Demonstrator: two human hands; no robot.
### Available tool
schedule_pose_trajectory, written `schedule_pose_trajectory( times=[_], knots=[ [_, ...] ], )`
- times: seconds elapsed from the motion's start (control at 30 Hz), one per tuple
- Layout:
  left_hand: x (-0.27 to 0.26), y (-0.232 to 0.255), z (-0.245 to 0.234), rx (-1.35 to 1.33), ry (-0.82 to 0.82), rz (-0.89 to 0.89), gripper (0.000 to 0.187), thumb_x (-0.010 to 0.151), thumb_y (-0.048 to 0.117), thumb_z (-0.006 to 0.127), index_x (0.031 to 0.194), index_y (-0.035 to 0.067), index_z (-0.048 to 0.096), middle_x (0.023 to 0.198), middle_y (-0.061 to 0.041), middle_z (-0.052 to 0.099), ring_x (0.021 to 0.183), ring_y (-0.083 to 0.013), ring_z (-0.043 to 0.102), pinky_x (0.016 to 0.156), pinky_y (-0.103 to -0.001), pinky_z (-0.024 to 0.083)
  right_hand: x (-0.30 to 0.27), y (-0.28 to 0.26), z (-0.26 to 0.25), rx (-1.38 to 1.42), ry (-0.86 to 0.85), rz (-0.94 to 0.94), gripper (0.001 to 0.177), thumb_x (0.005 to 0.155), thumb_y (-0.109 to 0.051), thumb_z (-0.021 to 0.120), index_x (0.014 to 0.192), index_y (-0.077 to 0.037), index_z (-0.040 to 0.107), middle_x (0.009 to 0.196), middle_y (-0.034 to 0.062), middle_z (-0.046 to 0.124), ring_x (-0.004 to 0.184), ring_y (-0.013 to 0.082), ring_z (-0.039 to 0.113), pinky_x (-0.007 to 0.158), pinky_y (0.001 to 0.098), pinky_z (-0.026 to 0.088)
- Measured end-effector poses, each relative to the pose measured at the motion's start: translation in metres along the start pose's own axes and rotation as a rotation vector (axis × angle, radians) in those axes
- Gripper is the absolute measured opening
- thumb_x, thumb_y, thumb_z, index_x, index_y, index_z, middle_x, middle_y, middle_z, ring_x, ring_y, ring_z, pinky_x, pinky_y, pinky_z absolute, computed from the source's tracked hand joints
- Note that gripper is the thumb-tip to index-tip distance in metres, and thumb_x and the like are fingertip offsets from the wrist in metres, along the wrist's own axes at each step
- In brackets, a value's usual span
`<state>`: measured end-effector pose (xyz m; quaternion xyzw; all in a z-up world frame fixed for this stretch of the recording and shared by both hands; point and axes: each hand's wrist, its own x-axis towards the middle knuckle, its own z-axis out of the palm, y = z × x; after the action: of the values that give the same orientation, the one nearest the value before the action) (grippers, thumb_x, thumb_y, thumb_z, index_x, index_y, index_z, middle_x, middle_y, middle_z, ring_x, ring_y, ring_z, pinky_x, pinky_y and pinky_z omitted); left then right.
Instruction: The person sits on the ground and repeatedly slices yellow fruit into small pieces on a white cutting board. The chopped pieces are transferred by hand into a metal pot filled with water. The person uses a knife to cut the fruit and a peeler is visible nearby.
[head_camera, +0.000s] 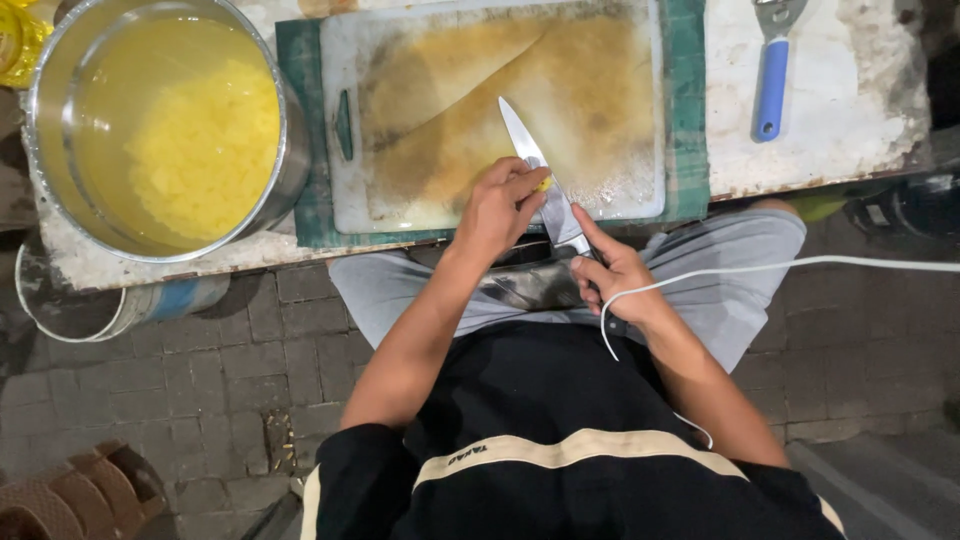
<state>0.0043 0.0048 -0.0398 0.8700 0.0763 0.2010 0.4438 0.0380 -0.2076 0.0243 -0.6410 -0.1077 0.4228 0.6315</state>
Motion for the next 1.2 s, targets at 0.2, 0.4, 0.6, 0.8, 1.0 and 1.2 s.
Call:
schedule_pose_trajectory(
  times=[0.2, 0.4, 0.6, 0.8, 1.0, 1.2],
  knots=[
    [-0.005, 0.000, -0.009, -0.118, 0.136, -0.079, 0.031, 0.084, 0.009, 0.077, 0.114, 0.016, 0.074, 0.106, -0.010, 0.065, 0.096, -0.0288, 0.070, 0.085, -0.035, 0.060, 0.006, -0.015, 0.015, -0.042, -0.036, 0.000, 0.065, 0.092, 0.007, 0.049, 0.149, -0.021, 0.041, 0.059, 0.0154, 0.050, 0.040, 0.0196, 0.049, 0.024, 0.0308, 0.045],
    [0.012, 0.037, -0.086, -0.045, 0.403, 0.015, 0.030, 0.082, 0.013, 0.079, 0.111, 0.019, 0.074, 0.107, -0.007, 0.064, 0.094, -0.0277, 0.071, 0.077, -0.034, 0.063, 0.022, -0.066, 0.047, -0.303, -0.166, -0.191, 0.062, 0.094, 0.002, 0.052, 0.150, -0.020, 0.040, 0.053, 0.0151, 0.051, 0.035, 0.0236, 0.051, 0.026, 0.0317, 0.043],
    [0.014, 0.048, -0.192, 0.123, 0.637, 0.064, 0.032, 0.099, 0.026, 0.069, 0.130, 0.025, 0.061, 0.123, -0.003, 0.058, 0.090, -0.0133, 0.068, 0.086, -0.028, 0.057, 0.039, -0.170, 0.146, -0.551, -0.355, -0.153, 0.073, 0.093, -0.003, 0.044, 0.158, -0.030, 0.022, 0.061, 0.0058, 0.042, 0.045, 0.0140, 0.043, 0.041, 0.0270, 0.047],
    [0.002, 0.009, -0.285, 0.239, 0.954, -0.289, 0.022, 0.088, 0.035, 0.072, 0.107, 0.025, 0.075, 0.091, 0.006, 0.069, 0.099, -0.0143, 0.067, 0.080, -0.033, 0.055, 0.046, -0.190, 0.201, -0.812, -0.600, -0.324, 0.068, 0.093, -0.008, 0.044, 0.153, -0.031, 0.022, 0.163, -0.0022, 0.024, 0.046, 0.0099, 0.050, 0.050, 0.0241, 0.051],
    [-0.030, -0.069, -0.361, 0.402, 0.602, -0.319, 0.024, 0.088, 0.012, 0.070, 0.109, 0.004, 0.076, 0.106, -0.017, 0.074, 0.094, -0.0295, 0.074, 0.080, -0.045, 0.061, 0.061, -0.190, 0.182, -1.075, -0.530, -0.478, 0.070, 0.091, -0.013, 0.053, 0.152, -0.034, 0.028, 0.158, -0.0036, 0.037, 0.109, 0.0207, 0.065, 0.088, 0.0344, 0.050],
    [-0.041, -0.113, -0.396, 0.689, 0.293, -0.483, 0.021, 0.083, 0.003, 0.066, 0.099, 0.006, 0.080, 0.095, -0.020, 0.073, 0.071, -0.0362, 0.068, 0.056, -0.047, 0.059, 0.071, -0.204, 0.190, -1.476, -0.432, -0.553, 0.067, 0.091, -0.014, 0.048, 0.155, -0.028, 0.038, 0.110, 0.0119, 0.067, 0.094, 0.0369, 0.060, 0.071, 0.0514, 0.048]
  ],
)
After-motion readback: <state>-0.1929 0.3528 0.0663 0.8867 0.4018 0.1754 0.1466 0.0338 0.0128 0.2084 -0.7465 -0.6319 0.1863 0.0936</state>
